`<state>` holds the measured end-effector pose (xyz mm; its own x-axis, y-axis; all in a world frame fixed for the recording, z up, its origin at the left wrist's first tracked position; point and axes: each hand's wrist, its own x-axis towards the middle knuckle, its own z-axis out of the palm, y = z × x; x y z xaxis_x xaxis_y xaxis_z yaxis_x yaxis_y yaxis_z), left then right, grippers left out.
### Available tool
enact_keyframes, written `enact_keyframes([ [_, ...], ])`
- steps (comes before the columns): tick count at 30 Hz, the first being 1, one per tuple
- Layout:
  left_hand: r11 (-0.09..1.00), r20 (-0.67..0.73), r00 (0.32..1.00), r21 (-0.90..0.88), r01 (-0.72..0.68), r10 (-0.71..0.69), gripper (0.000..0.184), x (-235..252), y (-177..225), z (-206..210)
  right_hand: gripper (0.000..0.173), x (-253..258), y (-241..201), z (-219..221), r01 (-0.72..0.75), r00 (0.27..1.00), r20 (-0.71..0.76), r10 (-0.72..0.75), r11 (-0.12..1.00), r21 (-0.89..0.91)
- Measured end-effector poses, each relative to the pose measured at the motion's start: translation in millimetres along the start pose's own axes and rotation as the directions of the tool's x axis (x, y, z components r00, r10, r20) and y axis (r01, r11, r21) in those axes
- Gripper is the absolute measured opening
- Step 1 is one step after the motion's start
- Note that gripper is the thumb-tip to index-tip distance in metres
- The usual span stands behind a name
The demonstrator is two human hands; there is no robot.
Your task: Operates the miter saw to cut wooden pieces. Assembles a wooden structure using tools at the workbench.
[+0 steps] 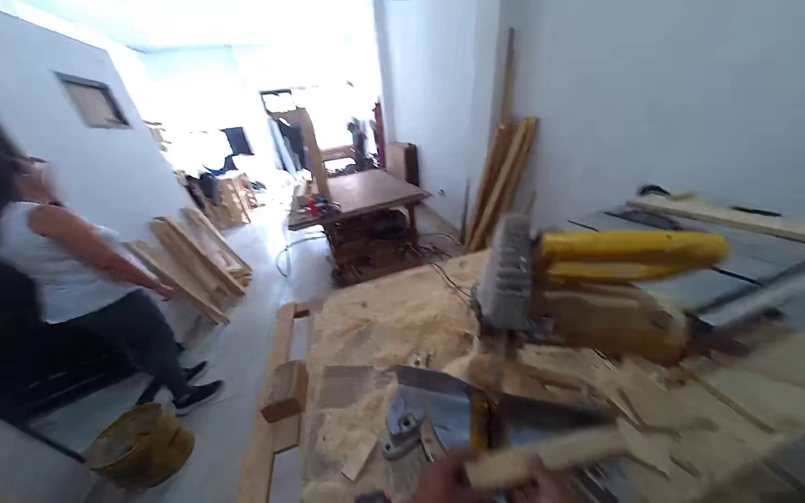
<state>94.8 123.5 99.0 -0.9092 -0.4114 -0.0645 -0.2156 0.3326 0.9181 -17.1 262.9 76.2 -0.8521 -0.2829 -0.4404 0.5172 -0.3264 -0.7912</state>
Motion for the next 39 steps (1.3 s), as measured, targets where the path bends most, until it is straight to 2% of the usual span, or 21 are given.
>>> enact_keyframes([
  [2,0.981,0.020,1.000,0.193,-0.017,0.013,0.048,40,-4,-28,0.039,2,-20,7,-0.137,0.990,0.013,0.141,0.980,-0.147],
  [3,0.958,0.041,0.999,0.284,-0.032,0.021,0.044,58,-8,-39,0.039,-4,-34,3,-0.125,0.990,0.041,0.137,0.966,-0.224],
  [4,0.927,0.051,0.998,0.370,-0.063,0.047,0.040,73,-16,-46,0.034,-16,-50,-4,-0.025,0.999,0.029,0.034,0.959,-0.281],
  [5,0.890,0.052,0.995,0.444,-0.101,0.087,0.035,87,-28,-49,0.031,-33,-70,-13,0.135,0.990,0.003,-0.143,0.931,-0.340],
  [6,0.857,0.047,0.992,0.500,-0.123,0.115,0.031,99,-42,-49,0.031,-51,-94,-21,0.326,0.936,0.011,-0.352,0.856,-0.401],
  [7,0.826,0.031,0.990,0.548,-0.129,0.134,0.027,107,-57,-46,0.032,-68,-122,-26,0.534,0.821,0.065,-0.567,0.723,-0.438],
  [8,0.807,0.013,0.988,0.576,-0.131,0.152,0.025,113,-69,-42,0.030,-82,-155,-26,0.714,0.647,0.140,-0.750,0.530,-0.458],
  [9,0.800,-0.010,0.985,0.585,-0.135,0.174,0.024,117,-77,-39,0.027,-94,-190,-21,0.830,0.439,0.219,-0.871,0.300,-0.470],
  [10,0.797,-0.036,0.981,0.589,-0.133,0.190,0.024,120,-82,-35,0.028,-101,-225,-13,0.873,0.257,0.310,-0.915,0.083,-0.481],
  [11,0.798,-0.059,0.981,0.592,-0.115,0.185,0.025,123,-84,-32,0.035,-105,-259,-2,0.846,0.159,0.409,-0.899,-0.090,-0.526],
  [12,0.798,-0.080,0.982,0.596,-0.089,0.169,0.026,125,-85,-29,0.047,-106,-288,12,0.761,0.153,0.495,-0.855,-0.218,-0.611],
  [14,0.779,-0.094,0.984,0.625,-0.057,0.148,0.028,129,-85,-25,0.068,-101,-326,54,0.532,0.340,0.597,-0.727,-0.375,-0.759],
  [15,0.774,-0.097,0.982,0.630,-0.067,0.164,0.028,131,-87,-24,0.070,-90,-338,76,0.459,0.449,0.638,-0.625,-0.452,-0.765],
  [17,0.771,-0.096,0.970,0.626,-0.116,0.224,0.029,131,-94,-23,0.063,-68,-350,111,0.414,0.635,0.646,-0.425,-0.519,-0.748],
  [21,0.760,-0.127,0.938,0.626,-0.177,0.323,0.031,132,-104,-19,0.032,-66,-343,143,0.484,0.780,0.600,-0.177,-0.438,-0.758],
  [22,0.762,-0.132,0.935,0.622,-0.179,0.328,0.031,131,-105,-18,0.027,-73,-336,145,0.448,0.821,0.560,-0.113,-0.480,-0.754],
  [24,0.758,-0.148,0.926,0.627,-0.183,0.346,0.030,131,-105,-19,0.031,-86,-315,145,0.363,0.871,0.491,-0.029,-0.634,-0.682],
  [26,0.761,-0.162,0.914,0.617,-0.199,0.371,0.028,131,-107,-20,0.028,-100,-282,130,0.291,0.882,0.470,-0.040,-0.737,-0.609],
  [30,0.783,-0.179,0.912,0.588,-0.203,0.370,0.026,133,-110,-19,0.021,-118,-222,92,0.154,0.834,0.494,-0.248,-0.753,-0.640],
  [35,0.787,-0.183,0.909,0.581,-0.208,0.375,0.026,133,-110,-20,0.029,-118,-173,52,0.223,0.664,0.680,-0.310,-0.786,-0.576],
  [39,0.800,-0.167,0.924,0.568,-0.196,0.345,0.029,135,-110,-21,0.028,-113,-152,37,0.254,0.587,0.741,-0.326,-0.795,-0.550],
])
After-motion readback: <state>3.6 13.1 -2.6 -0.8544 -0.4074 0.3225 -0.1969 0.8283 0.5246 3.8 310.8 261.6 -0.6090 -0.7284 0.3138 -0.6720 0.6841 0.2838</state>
